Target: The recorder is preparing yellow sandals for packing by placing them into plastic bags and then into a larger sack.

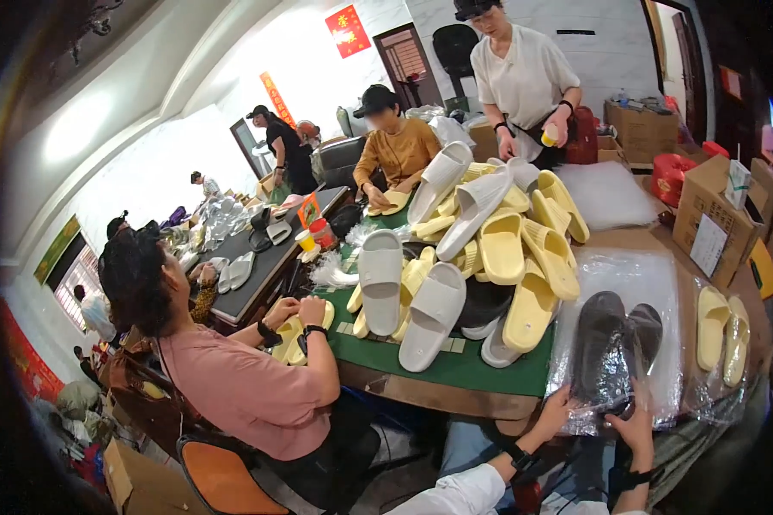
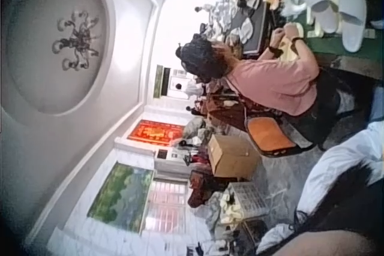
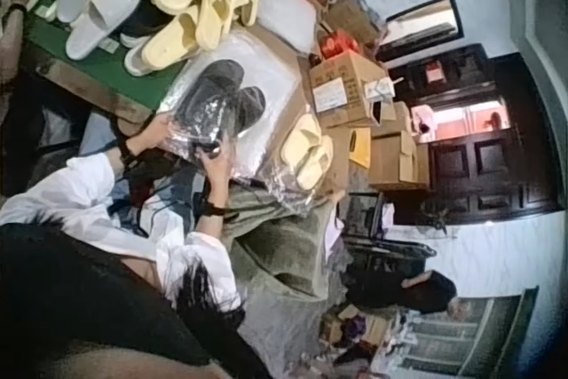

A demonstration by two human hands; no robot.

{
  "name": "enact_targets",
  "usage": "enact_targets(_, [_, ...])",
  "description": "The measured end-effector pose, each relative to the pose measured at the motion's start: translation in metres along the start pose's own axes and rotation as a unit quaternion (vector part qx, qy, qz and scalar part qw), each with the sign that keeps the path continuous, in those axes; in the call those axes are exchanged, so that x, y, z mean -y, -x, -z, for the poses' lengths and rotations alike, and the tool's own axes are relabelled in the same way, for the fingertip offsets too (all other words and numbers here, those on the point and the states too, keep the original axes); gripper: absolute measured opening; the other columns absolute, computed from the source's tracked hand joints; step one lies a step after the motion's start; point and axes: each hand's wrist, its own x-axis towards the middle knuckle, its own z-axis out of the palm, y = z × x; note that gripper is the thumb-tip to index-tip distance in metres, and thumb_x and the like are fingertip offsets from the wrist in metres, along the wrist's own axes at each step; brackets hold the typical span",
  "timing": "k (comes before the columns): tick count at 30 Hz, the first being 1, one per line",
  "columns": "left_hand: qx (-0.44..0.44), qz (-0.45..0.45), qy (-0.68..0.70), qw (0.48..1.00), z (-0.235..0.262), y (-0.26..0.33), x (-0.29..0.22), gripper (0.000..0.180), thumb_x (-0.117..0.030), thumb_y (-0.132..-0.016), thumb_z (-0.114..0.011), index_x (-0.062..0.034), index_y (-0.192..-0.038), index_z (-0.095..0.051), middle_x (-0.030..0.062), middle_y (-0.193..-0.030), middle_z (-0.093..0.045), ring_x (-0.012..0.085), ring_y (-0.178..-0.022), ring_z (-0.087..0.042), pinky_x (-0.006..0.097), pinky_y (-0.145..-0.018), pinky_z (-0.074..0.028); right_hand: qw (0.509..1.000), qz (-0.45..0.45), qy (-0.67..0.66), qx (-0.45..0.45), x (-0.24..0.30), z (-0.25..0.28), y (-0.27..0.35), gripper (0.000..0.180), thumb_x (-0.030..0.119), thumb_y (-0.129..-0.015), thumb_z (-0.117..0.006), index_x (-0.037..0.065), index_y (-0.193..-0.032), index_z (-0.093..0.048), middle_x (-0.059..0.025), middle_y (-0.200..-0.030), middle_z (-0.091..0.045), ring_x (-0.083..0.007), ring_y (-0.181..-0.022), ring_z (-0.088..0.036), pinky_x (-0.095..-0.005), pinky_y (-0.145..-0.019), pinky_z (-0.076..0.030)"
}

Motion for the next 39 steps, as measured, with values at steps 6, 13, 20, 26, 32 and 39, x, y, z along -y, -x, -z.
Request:
enact_targets(6, [-0.01,0.024,0.039,0.999,0.0,-0.003,0.003,0.011,-0.004,-0.092,-0.044,-0.0011,-0.101,-0.049,0.0009,-0.092,-0.053,0.0106,-0.089,-0.053,0.026,-0.077,-0.045,0.999,-0.007,0.042,-0.02,0.008,-0.003,-0.006,0.102,0.022,-0.05,-0.084,0.01,-0.137,-0.032,-0.0219,-0.146,-0.014,-0.0391,-0.133,-0.017,-0.0427,-0.106,-0.026])
enact_targets(13, [-0.031,0.076,0.137,0.987,-0.013,0.0,-0.026,0.012,-0.011,-0.096,-0.037,-0.0003,-0.1,-0.043,0.0076,-0.092,-0.052,0.0196,-0.089,-0.059,0.032,-0.082,-0.049,0.989,0.069,0.127,-0.037,0.032,-0.011,-0.033,0.101,0.014,-0.048,-0.083,0.011,-0.135,-0.033,-0.0188,-0.148,-0.006,-0.0404,-0.134,-0.012,-0.0413,-0.108,-0.025])
enact_targets(20, [-0.037,0.072,0.162,0.984,-0.011,0.0,-0.017,0.012,-0.013,-0.096,-0.037,-0.0025,-0.1,-0.039,0.0087,-0.088,-0.05,0.0256,-0.086,-0.061,0.038,-0.077,-0.053,0.996,0.017,0.01,-0.092,0.015,-0.018,-0.026,0.074,0.003,-0.063,-0.073,0.005,-0.13,-0.039,-0.0205,-0.146,-0.014,-0.0356,-0.131,-0.025,-0.0393,-0.107,-0.025])
enact_targets(26, [-0.03,0.03,0.081,0.996,-0.005,0.001,-0.012,0.011,-0.013,-0.096,-0.039,-0.0025,-0.099,-0.041,0.0067,-0.085,-0.049,0.0231,-0.086,-0.06,0.038,-0.077,-0.052,0.976,0.05,0.079,-0.197,-0.014,-0.03,-0.031,0.062,0.005,-0.067,-0.069,0.005,-0.124,-0.043,-0.0217,-0.137,-0.031,-0.0377,-0.122,-0.037,-0.0399,-0.1,-0.035])
enact_targets(32, [-0.003,0.049,0.128,0.991,-0.008,0.0,-0.011,0.014,-0.015,-0.097,-0.038,-0.0011,-0.097,-0.041,0.0149,-0.092,-0.057,0.0239,-0.082,-0.062,0.036,-0.074,-0.052,0.97,-0.035,0.097,-0.221,-0.034,-0.038,-0.048,0.046,0.01,-0.069,-0.068,0.004,-0.109,-0.047,-0.0212,-0.119,-0.044,-0.041,-0.104,-0.048,-0.0448,-0.086,-0.04])
enact_targets(39, [-0.015,0.038,0.117,0.992,-0.012,-0.002,-0.006,0.015,-0.016,-0.097,-0.038,-0.0012,-0.093,-0.04,0.0173,-0.092,-0.058,0.0246,-0.08,-0.062,0.036,-0.073,-0.053,0.953,-0.044,0.15,-0.26,-0.049,-0.044,-0.056,0.041,0.018,-0.073,-0.066,0.001,-0.106,-0.047,-0.0212,-0.1,-0.052,-0.0394,-0.092,-0.049,-0.0453,-0.079,-0.039])
